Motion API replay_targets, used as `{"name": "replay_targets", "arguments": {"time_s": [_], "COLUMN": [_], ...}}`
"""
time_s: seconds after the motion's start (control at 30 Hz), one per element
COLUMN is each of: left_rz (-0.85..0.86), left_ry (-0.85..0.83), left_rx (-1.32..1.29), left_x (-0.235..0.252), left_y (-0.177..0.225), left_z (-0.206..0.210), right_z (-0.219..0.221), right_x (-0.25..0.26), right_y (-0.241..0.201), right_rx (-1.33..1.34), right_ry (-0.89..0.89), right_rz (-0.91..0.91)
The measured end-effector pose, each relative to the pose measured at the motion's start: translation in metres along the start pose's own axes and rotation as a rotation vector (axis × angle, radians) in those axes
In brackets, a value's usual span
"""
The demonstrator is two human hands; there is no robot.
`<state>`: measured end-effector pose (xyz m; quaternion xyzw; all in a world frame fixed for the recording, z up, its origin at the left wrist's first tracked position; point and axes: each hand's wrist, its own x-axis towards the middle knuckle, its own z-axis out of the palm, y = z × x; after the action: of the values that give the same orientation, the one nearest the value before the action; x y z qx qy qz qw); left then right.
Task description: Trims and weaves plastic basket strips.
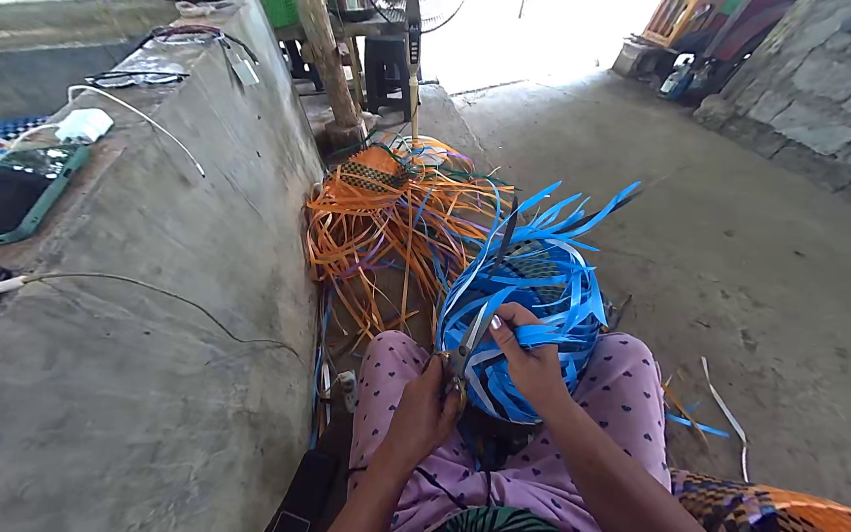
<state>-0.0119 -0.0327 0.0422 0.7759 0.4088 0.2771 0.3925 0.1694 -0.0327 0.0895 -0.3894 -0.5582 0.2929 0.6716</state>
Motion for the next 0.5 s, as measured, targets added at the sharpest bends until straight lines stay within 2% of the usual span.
{"name": "replay_targets", "arguments": {"time_s": [0.2, 0.33, 0.5], "left_rz": [0.007, 0.053, 0.04], "left_ry": [0.003, 0.051, 0.03], "left_rx": [-0.047, -0.071, -0.124], "left_x": [-0.002, 0.001, 0.002], "left_y": [-0.004, 0.006, 0.01], "left_z": [0.003, 0.0, 0.0], "right_z": [0.0, 0.004, 0.004], "right_x": [-0.002, -0.005, -0.004], "right_y": [0.0, 0.002, 0.002], "right_rx": [-0.017, -0.071, -0.099], "right_ry": [-0.001, -0.069, -0.052], "right_rz": [0.001, -0.045, -0.064]}}
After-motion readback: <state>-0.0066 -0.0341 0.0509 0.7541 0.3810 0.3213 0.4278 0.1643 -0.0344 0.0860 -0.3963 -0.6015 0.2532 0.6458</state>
